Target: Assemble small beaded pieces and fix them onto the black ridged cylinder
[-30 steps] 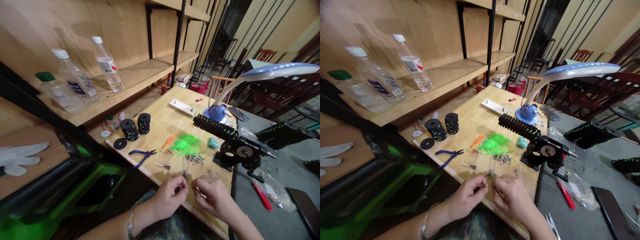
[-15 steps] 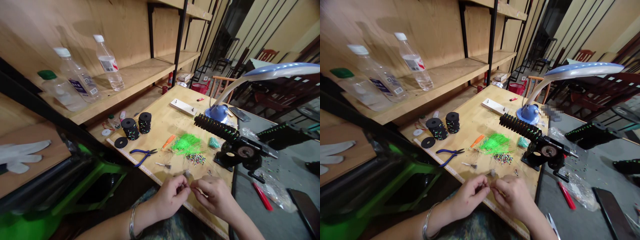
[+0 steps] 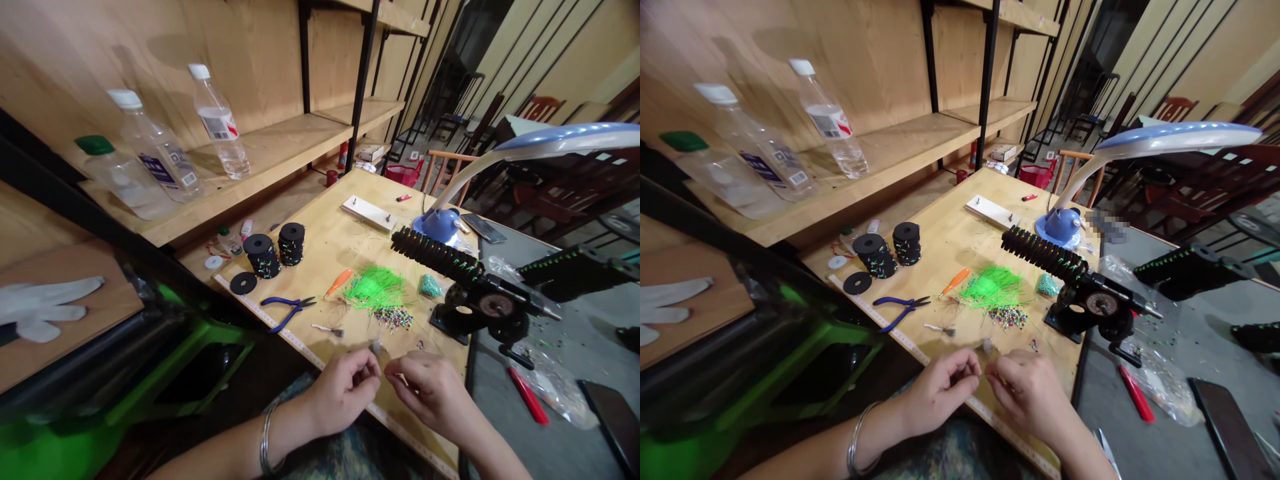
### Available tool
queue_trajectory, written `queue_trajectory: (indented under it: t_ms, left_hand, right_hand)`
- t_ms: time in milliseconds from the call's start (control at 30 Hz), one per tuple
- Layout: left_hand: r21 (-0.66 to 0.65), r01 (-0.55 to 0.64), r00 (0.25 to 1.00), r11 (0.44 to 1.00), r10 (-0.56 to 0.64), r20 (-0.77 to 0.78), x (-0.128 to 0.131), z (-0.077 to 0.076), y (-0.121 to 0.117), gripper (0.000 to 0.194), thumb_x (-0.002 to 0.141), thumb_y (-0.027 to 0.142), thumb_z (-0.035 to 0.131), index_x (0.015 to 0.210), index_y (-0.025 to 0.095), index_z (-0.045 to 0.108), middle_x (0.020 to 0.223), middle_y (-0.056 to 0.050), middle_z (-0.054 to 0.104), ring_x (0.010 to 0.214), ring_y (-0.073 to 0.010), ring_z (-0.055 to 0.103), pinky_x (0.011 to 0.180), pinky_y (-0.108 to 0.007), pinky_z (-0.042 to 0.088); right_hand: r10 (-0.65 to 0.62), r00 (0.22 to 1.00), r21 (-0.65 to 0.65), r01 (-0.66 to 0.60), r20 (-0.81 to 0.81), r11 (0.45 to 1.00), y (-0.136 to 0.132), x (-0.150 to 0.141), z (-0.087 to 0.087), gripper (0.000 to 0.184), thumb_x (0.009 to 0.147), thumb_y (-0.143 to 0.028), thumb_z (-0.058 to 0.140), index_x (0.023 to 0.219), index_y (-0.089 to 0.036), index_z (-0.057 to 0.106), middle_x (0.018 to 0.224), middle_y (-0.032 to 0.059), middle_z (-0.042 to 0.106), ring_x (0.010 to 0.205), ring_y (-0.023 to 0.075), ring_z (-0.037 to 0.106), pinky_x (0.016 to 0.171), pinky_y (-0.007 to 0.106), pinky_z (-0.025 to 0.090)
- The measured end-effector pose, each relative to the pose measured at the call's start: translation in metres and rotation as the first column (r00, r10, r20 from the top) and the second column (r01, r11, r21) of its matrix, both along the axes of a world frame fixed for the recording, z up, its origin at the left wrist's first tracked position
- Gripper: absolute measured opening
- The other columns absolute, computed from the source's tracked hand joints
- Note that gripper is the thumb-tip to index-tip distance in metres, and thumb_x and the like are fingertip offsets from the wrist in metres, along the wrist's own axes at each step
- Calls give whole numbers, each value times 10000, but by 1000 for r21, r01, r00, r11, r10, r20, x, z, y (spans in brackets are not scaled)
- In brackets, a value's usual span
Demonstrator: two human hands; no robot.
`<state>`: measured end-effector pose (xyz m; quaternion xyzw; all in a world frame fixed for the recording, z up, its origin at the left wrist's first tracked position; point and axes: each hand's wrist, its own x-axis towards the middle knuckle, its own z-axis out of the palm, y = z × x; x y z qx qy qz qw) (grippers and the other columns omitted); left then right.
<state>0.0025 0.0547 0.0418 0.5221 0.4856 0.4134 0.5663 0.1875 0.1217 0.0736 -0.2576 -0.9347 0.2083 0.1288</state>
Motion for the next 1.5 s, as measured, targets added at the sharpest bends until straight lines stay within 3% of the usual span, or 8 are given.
queue_trajectory:
  t_ms: [133, 233, 367, 667, 900, 1133, 1333, 1500]
  left_hand:
    - [-22, 11, 1000, 1000, -11, 7, 0, 2, -1, 146, 765, 125, 533, 906, 159, 552, 590, 77, 379, 528, -96, 347, 507, -226, 268]
    - [-2, -12, 1000, 1000, 12, 1, 3, 1, -1, 24, 795, 177, 545, 815, 165, 545, 584, 69, 386, 534, -98, 358, 504, -226, 266]
    - [25, -34, 999, 999, 34, -5, 5, -1, 1, 113, 813, 188, 517, 702, 176, 502, 556, 63, 387, 524, -99, 357, 496, -228, 263]
    - [46, -19, 999, 999, 21, -27, 2, -1, 3, 96, 829, 186, 496, 734, 178, 490, 608, 47, 431, 572, -110, 405, 538, -229, 301]
    - [-4, -13, 1000, 1000, 13, -10, -6, -9, 1, 120, 861, 183, 460, 745, 183, 488, 645, 31, 500, 612, -119, 446, 588, -240, 326]
    - [19, -36, 998, 999, 37, -48, -8, -8, 9, 111, 851, 187, 479, 756, 172, 534, 710, -3, 587, 637, -128, 488, 591, -241, 341]
    - [-22, 20, 1000, 1000, -19, 10, -6, -6, 17, 68, 812, 127, 476, 830, 162, 531, 766, -26, 642, 612, -116, 486, 561, -231, 338]
    - [3, 82, 991, 997, -82, 109, 2, -2, 22, 246, 721, 62, 526, 950, 149, 551, 809, -21, 621, 673, -123, 547, 573, -216, 371]
  right_hand:
    - [2, 1000, -7, -2, -15, 1000, 0, 0, 1, 172, 912, -164, 463, 869, -186, 629, 614, 16, 635, 561, 137, 580, 537, 239, 350]
    - [-2, 1000, -3, 2, -22, 1000, -1, -1, 3, 175, 915, -176, 465, 852, -185, 629, 601, 13, 626, 550, 134, 572, 531, 238, 347]
    - [3, 1000, 16, -3, -18, 1000, -1, -2, 3, 201, 915, -175, 458, 816, -184, 633, 564, 4, 598, 517, 128, 552, 512, 236, 330]
    - [3, 1000, 3, -3, -19, 1000, 1, -3, 4, 186, 924, -172, 461, 839, -186, 625, 616, 16, 627, 567, 143, 583, 541, 244, 366]
    - [-60, 998, -42, 60, 3, 997, 2, 1, 13, 248, 880, -113, 445, 1105, -180, 521, 723, 21, 633, 635, 158, 595, 576, 255, 442]
    - [-68, 998, 74, 68, -11, 995, 7, 9, 29, 295, 857, -62, 425, 1106, -185, 525, 757, 46, 649, 680, 181, 613, 598, 279, 473]
    - [-53, 998, 21, 53, 15, 998, 10, 14, 39, 257, 920, -80, 362, 1090, -181, 525, 798, 61, 673, 701, 172, 633, 614, 275, 476]
    - [-55, 999, -32, 55, -1, 998, 11, 13, 45, 236, 934, -98, 362, 1078, -190, 525, 798, 51, 663, 714, 165, 625, 616, 266, 470]
